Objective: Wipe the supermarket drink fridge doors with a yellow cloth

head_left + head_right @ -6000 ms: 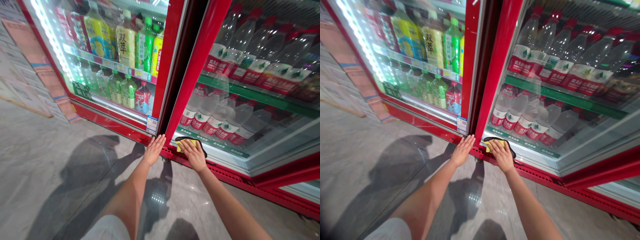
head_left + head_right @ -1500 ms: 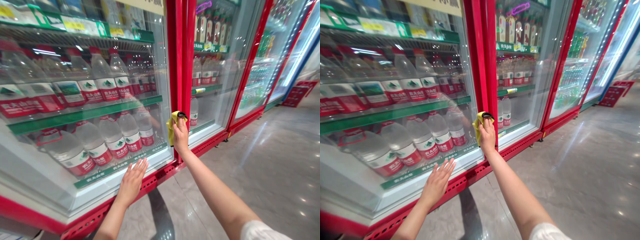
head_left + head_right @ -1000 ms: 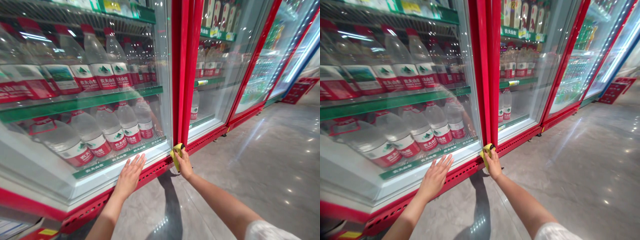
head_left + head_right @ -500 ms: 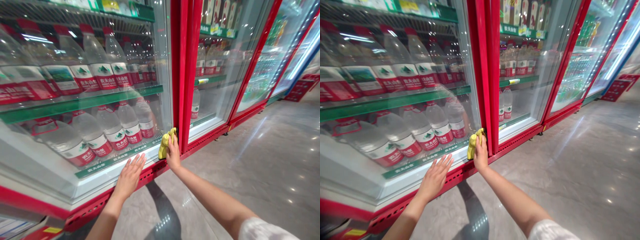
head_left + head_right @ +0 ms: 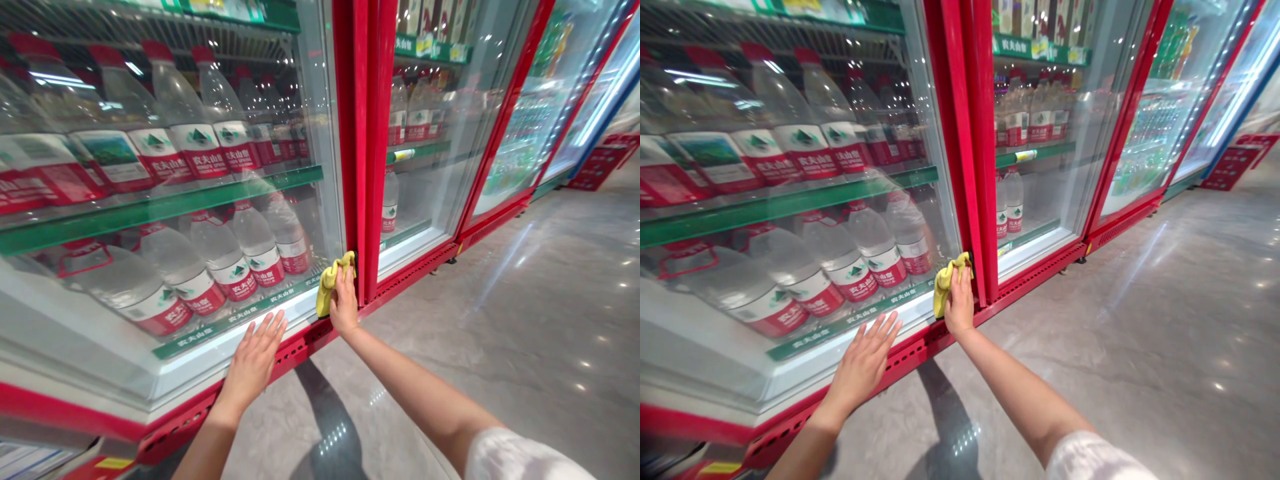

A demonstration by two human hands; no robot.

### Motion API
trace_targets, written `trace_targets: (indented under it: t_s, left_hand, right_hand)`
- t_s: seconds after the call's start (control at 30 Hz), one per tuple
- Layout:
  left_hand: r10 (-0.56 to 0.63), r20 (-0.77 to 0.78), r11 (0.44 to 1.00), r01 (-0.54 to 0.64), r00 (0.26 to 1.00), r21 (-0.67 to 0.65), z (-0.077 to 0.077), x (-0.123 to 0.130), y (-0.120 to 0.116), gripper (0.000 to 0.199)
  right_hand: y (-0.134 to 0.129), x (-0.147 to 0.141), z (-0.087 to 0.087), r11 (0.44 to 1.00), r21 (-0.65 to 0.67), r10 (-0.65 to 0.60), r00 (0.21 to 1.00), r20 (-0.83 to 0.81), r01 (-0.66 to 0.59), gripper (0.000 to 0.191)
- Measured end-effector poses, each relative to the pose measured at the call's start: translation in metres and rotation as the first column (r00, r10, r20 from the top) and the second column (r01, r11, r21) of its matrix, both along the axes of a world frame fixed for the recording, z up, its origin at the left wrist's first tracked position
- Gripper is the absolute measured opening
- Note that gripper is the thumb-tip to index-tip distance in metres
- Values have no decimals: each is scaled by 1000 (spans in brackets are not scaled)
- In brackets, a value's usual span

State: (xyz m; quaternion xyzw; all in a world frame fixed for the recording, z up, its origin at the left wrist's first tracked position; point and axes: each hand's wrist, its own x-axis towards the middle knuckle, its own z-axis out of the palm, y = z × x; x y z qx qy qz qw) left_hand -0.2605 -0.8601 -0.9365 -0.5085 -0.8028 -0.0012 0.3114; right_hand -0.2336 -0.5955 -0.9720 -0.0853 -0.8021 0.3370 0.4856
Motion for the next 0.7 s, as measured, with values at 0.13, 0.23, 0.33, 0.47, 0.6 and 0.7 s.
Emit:
trace_targets:
  t_s: [0.13, 0.23, 0.33, 0.47, 0.6, 0.7]
  left_hand:
    - [7, 15, 1000, -8, 1000, 11, 1, 2, -2, 69]
    - [11, 26, 1000, -12, 1000, 20, 2, 3, -5, 69]
    - [18, 24, 1000, -18, 1000, 17, 3, 4, -8, 70]
    - [27, 26, 1000, -27, 999, 2, 3, 4, -11, 70]
    - [30, 26, 1000, -29, 999, -6, 4, 5, -11, 69]
    - [30, 40, 1000, -30, 999, 1, 4, 5, -12, 66]
  right_hand:
    - [-9, 5, -51, 989, -149, 9, 1000, 10, -8, 87]
    - [-15, 3, -58, 975, -222, -14, 1000, -10, 11, 84]
    - [-17, -5, -28, 971, -235, -55, 998, -45, 43, 84]
    - [-16, -9, 12, 993, -99, -66, 997, -51, 61, 83]
    - [-11, 3, 1, 996, 86, -24, 1000, 6, 23, 72]
    - [-4, 15, -14, 997, 63, -42, 999, -3, 42, 64]
